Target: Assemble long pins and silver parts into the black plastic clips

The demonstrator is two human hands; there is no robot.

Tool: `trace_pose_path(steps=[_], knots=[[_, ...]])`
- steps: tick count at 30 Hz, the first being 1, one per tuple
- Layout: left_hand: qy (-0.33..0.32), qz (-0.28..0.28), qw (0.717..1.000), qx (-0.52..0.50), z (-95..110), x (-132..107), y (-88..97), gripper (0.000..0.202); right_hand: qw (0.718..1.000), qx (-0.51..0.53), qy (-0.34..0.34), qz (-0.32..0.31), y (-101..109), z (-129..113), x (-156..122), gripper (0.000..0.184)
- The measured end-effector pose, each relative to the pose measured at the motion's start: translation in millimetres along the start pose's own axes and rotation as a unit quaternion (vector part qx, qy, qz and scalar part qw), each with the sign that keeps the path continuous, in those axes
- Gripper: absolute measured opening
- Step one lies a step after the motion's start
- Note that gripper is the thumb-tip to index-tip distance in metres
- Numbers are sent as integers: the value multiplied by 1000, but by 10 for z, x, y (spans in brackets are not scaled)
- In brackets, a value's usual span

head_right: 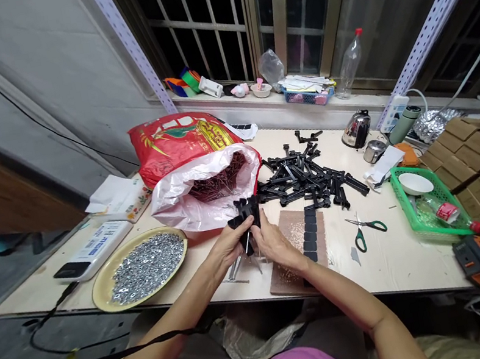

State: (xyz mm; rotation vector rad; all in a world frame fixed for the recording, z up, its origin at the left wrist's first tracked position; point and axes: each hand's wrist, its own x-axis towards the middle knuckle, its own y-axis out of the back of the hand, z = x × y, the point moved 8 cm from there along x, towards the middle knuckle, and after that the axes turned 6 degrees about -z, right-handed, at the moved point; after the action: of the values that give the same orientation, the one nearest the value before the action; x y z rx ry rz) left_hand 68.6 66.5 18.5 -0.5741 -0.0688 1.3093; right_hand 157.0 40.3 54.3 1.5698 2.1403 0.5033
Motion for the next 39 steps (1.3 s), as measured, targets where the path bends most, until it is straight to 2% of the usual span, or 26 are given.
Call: trace_pose_path(steps=[2,5,10,13,15,17,18,19,20,23,24,26,28,29,30,32,34,35,37,39], knots=[[21,36,999,11,-164,35,60,45,995,-91,-27,-27,-49,68,-13,41],[-1,64,997,35,-244,81,85,41,982,-175,-65,-5,-17,151,-28,26],[-33,82,991,101,-178,166,116,34,983,-125,-128,33,99,317,56,9],[-37,105,981,161,-84,196,184,37,987,-57,-148,39,180,417,112,8],[-60,140,952,267,65,158,236,44,986,7,-160,41,228,477,117,10],[-122,172,895,393,286,55,220,47,982,80,-166,42,261,507,115,10],[-152,171,870,438,371,-6,181,44,979,115,-165,43,274,506,118,10],[-164,149,861,458,407,-52,134,39,975,148,-162,45,286,496,126,10],[-151,105,869,460,384,-78,86,35,970,178,-157,48,296,477,138,10],[-21,-69,924,376,105,-152,-48,38,958,245,-138,51,301,403,161,14],[12,-104,934,342,39,-193,-72,40,957,257,-129,43,285,369,152,16],[28,-112,945,305,29,-252,-48,40,971,220,-96,23,257,272,93,20],[3,-75,946,316,130,-296,34,36,996,64,-28,49,311,108,-19,28],[-13,-59,942,331,193,-326,68,34,995,-47,26,78,347,-21,-91,30],[-27,-50,936,346,251,-365,88,32,977,-154,93,112,362,-175,-174,29],[-41,-69,927,366,318,-464,69,30,906,-312,242,149,274,-472,-347,22],[-33,-109,924,365,329,-582,36,33,834,-390,366,136,101,-643,-471,21],[-25,-125,922,364,331,-641,46,35,807,-410,406,124,29,-680,-505,22],[-19,-124,913,388,383,-731,176,40,784,-428,436,105,-59,-686,-510,24],[-43,-63,887,456,542,-764,492,40,794,-420,427,105,-62,-649,-480,29]])
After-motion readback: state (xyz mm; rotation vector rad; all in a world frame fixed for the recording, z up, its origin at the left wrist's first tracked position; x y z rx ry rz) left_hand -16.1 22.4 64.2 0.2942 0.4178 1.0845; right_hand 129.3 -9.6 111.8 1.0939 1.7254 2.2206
